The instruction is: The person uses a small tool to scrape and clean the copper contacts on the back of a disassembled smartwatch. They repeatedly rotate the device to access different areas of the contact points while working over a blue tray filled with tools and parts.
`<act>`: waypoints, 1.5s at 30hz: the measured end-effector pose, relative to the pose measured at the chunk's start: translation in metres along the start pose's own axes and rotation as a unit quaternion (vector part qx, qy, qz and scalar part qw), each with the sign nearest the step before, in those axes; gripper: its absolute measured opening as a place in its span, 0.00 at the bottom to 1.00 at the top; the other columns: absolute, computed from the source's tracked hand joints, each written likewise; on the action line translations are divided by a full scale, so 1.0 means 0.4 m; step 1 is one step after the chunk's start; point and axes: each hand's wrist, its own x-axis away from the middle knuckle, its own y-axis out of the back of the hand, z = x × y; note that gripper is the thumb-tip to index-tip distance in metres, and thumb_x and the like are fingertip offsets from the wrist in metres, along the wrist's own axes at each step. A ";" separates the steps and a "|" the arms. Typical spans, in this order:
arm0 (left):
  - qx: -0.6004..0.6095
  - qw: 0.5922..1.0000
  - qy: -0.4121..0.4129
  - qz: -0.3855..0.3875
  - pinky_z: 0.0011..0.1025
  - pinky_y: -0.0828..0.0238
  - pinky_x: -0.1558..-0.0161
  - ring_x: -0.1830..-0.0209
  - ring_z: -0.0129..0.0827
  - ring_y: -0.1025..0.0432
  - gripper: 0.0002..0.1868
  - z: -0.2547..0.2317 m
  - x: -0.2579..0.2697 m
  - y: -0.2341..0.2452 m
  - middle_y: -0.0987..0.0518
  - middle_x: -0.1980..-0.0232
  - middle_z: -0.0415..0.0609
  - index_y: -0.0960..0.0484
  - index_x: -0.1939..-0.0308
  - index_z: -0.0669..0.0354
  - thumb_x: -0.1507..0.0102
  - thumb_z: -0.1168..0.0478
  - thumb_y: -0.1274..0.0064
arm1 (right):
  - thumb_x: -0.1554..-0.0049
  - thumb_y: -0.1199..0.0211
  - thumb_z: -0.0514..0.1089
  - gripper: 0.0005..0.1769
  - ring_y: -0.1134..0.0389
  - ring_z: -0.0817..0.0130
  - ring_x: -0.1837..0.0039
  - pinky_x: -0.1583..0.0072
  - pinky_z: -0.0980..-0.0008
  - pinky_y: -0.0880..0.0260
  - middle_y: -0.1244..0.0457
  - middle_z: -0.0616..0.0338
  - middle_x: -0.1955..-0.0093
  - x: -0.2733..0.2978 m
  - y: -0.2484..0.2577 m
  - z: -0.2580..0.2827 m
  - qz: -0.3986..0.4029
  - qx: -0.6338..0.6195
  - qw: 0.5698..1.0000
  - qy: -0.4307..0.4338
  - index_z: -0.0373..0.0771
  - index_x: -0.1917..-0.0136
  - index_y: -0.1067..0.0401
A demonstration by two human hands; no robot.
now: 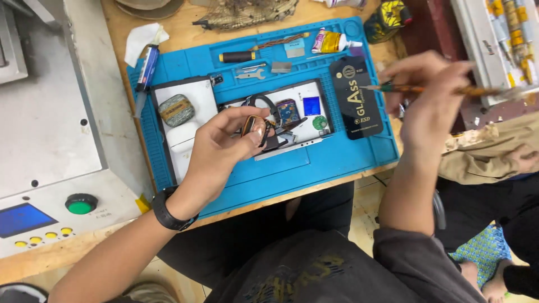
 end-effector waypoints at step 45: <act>0.015 0.996 -0.067 0.064 0.19 0.24 0.59 0.36 0.41 0.32 0.16 -0.015 0.046 -0.007 0.25 0.44 0.52 0.27 0.50 0.58 0.41 0.71 0.51 | 0.40 0.46 0.48 0.10 0.32 0.58 0.61 0.64 0.72 0.26 0.43 0.53 0.63 0.266 -0.145 0.007 -0.064 -0.175 0.958 0.218 0.39 0.53 0.35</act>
